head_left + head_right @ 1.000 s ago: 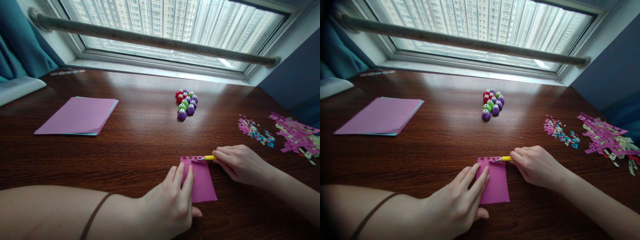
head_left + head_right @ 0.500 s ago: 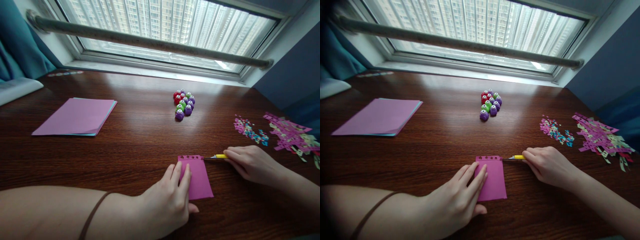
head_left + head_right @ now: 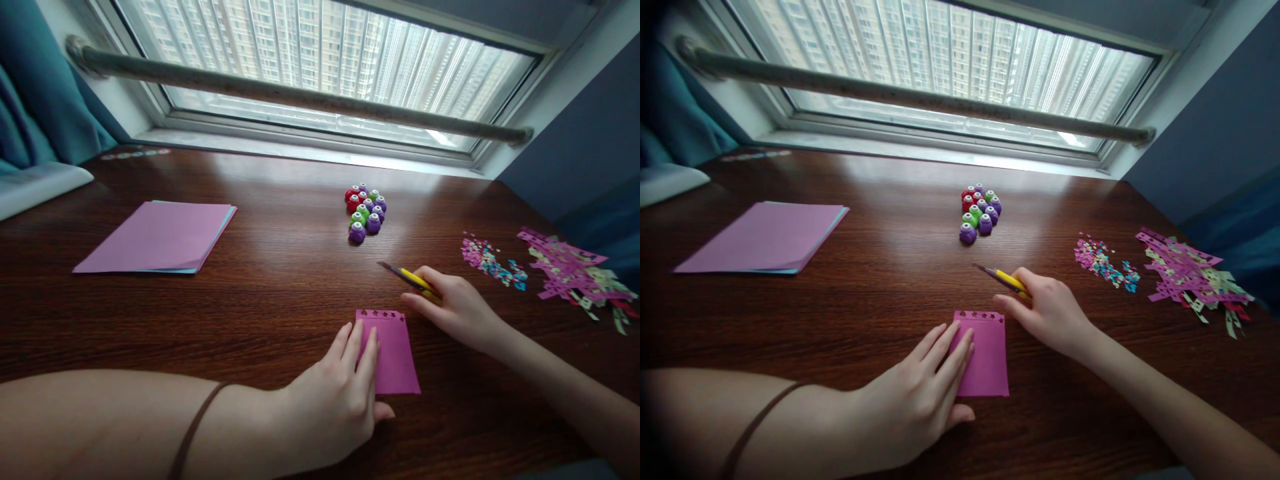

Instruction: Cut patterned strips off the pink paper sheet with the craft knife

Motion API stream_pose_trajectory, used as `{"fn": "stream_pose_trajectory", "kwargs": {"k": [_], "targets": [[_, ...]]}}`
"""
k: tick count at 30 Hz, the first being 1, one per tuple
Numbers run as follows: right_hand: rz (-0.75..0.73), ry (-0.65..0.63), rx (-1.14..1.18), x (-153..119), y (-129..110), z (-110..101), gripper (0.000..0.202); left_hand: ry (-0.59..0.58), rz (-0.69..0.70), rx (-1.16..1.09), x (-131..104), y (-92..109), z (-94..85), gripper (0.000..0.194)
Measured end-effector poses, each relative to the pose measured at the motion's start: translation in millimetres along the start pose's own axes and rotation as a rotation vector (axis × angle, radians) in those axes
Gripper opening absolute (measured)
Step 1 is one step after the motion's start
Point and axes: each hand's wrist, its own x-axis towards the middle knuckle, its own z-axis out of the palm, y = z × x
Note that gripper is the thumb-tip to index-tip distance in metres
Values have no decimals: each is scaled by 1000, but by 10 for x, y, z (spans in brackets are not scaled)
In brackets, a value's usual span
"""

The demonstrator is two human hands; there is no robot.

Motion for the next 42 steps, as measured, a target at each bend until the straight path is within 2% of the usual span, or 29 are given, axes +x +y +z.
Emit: {"fn": "stream_pose_trajectory", "kwargs": {"k": [4,7,17,22,27,29,31,34,38,42], "targets": [[-39,18,-217,213,-260,237,35,6,8,29,-5,4,6,45],[-56,61,-309,262,-312,341,38,16,25,29,-7,6,7,43],[-18,72,-331,257,-311,366,38,7,75,35,-5,15,-15,40],[38,5,-217,329,-221,331,37,4,74,29,-6,18,-16,39],[-27,-135,291,443,34,213,29,12,64,23,-7,13,-22,38],[-50,-201,417,446,108,138,27,9,68,29,-9,12,-22,38],[-54,-281,419,422,148,58,29,8,67,35,-12,13,-21,39],[-46,-364,283,373,159,-28,33,7,55,34,-14,16,-19,40],[-60,-339,99,350,131,-38,33,7,53,40,-16,19,-20,41],[-57,-343,85,368,116,-18,35,14,57,42,-13,18,-21,40]]}}
